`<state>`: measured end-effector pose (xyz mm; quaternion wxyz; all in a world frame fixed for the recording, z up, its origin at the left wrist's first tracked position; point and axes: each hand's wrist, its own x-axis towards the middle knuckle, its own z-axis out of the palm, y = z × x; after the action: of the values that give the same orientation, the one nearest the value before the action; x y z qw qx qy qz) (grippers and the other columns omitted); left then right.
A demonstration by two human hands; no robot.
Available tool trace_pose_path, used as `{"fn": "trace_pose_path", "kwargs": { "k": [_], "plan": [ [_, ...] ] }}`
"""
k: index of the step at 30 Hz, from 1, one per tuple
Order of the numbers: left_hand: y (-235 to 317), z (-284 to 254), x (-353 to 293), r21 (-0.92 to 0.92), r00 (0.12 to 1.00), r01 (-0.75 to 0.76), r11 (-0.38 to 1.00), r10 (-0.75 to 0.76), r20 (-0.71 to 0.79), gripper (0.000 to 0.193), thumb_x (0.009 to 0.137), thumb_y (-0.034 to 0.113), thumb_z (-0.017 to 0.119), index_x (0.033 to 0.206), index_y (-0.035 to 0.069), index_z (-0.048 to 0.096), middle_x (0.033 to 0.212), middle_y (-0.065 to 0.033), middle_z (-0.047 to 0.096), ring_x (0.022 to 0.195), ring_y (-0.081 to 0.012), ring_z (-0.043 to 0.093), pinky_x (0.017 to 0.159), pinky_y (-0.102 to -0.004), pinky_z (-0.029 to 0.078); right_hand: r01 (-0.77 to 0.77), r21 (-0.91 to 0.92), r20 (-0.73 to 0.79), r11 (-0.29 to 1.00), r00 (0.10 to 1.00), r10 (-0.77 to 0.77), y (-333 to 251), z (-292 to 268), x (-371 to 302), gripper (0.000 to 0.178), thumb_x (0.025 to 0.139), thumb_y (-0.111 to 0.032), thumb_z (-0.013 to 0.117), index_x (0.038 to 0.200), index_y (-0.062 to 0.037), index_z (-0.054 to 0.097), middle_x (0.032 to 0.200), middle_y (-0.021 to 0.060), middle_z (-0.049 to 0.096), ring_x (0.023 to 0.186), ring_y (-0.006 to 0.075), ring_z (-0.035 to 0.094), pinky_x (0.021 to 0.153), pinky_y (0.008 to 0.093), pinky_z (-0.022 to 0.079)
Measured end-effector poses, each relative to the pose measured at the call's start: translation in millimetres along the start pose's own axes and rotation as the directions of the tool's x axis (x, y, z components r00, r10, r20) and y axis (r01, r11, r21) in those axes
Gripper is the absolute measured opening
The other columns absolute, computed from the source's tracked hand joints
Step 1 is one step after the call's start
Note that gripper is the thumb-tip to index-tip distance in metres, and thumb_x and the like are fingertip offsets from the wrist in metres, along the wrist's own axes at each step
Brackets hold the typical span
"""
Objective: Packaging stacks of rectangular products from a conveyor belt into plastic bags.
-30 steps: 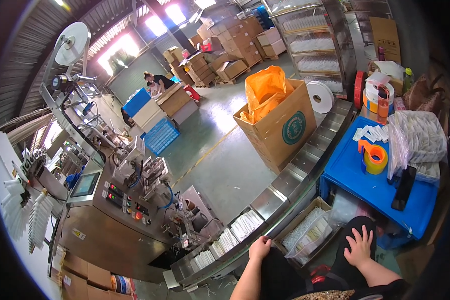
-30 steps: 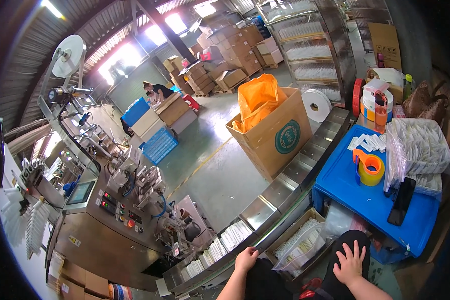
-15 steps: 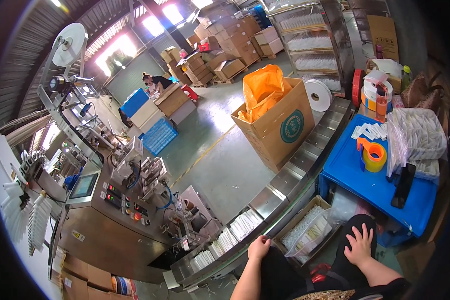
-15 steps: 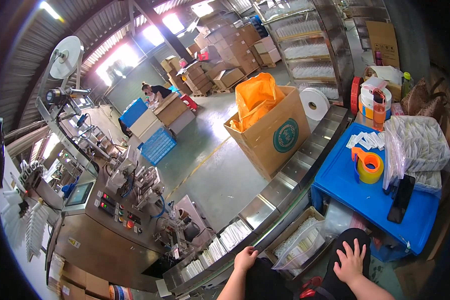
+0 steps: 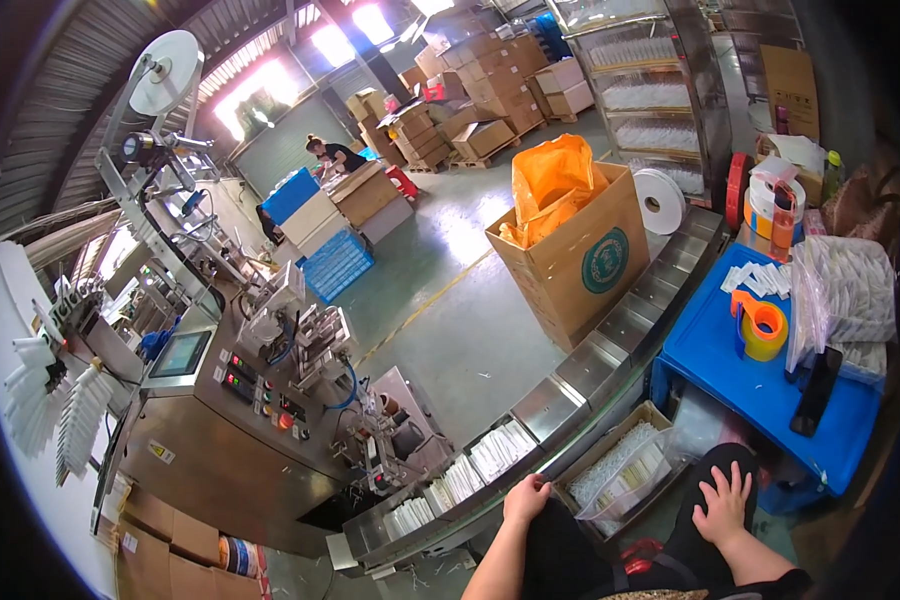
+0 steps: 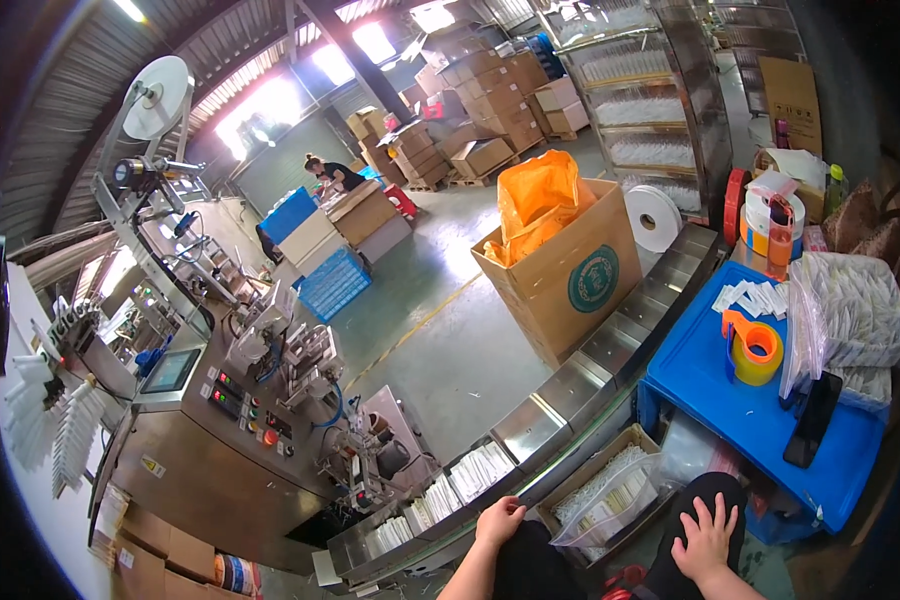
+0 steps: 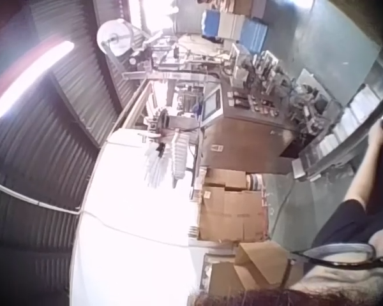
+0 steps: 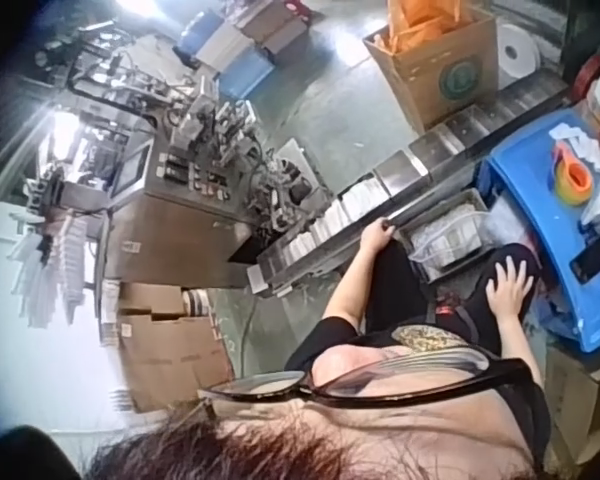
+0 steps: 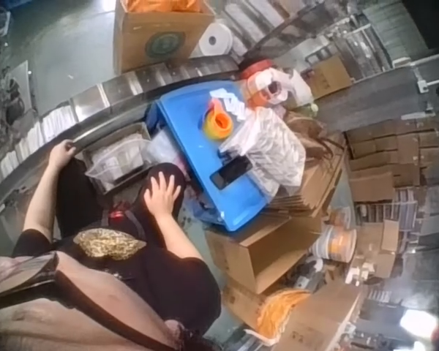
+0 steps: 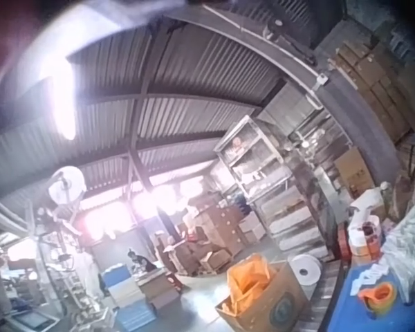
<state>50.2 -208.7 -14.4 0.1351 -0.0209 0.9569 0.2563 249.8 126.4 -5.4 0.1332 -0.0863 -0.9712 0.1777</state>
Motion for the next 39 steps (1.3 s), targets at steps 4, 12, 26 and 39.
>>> {"fn": "trace_pose_path", "kwargs": {
  "k": [4,12,26,39],
  "plan": [
    [-3,2,1,0.004,1.0,0.007,1.0,-0.007,0.003,0.041,0.078,0.037,0.059,0.111,0.011,0.059,0.097,-0.0069,0.066,0.092,-0.0218,0.062,0.081,-0.0324,0.048,-0.011,0.005,0.011,1.0,1.0,0.011,-1,1,0,0.042,0.062,-0.024,0.065,0.1,-0.0076,0.062,0.127,0.0133,0.041,0.128,0.0419,0.021,0.102,0.0627,0.01],
    [-2,4,1,0.0,0.999,-0.034,0.999,0.034,-0.006,0.041,0.079,0.039,0.056,0.109,0.012,0.059,0.097,-0.0076,0.066,0.091,-0.0258,0.062,0.078,-0.0364,0.048,-0.011,0.004,0.013,1.0,1.0,0.011,2,3,1,0.041,0.062,-0.024,0.065,0.1,-0.0074,0.062,0.127,0.0136,0.041,0.128,0.0422,0.021,0.102,0.063,0.01],
    [3,6,5,-0.005,0.999,-0.041,0.999,0.041,0.006,0.04,0.079,0.037,0.059,0.109,0.011,0.06,0.096,-0.0082,0.066,0.091,-0.0229,0.063,0.079,-0.0327,0.048,-0.036,-0.048,-0.009,0.998,0.999,0.035,1,2,-2,0.043,0.061,-0.024,0.067,0.101,-0.0069,0.062,0.126,0.0141,0.041,0.128,0.0405,0.021,0.102,0.0612,0.012],
    [-2,-9,-9,0.023,0.975,-0.196,0.98,0.197,-0.105,0.04,0.081,0.039,0.058,0.106,0.008,0.062,0.098,-0.0123,0.065,0.093,-0.0261,0.062,0.081,-0.0363,0.047,0.045,-0.141,0.043,0.989,0.998,-0.04,-6,-11,9,0.04,0.073,-0.036,0.059,0.109,-0.0189,0.06,0.129,0.0041,0.044,0.122,0.0339,0.031,0.092,0.0632,0.025]
  ]
}}
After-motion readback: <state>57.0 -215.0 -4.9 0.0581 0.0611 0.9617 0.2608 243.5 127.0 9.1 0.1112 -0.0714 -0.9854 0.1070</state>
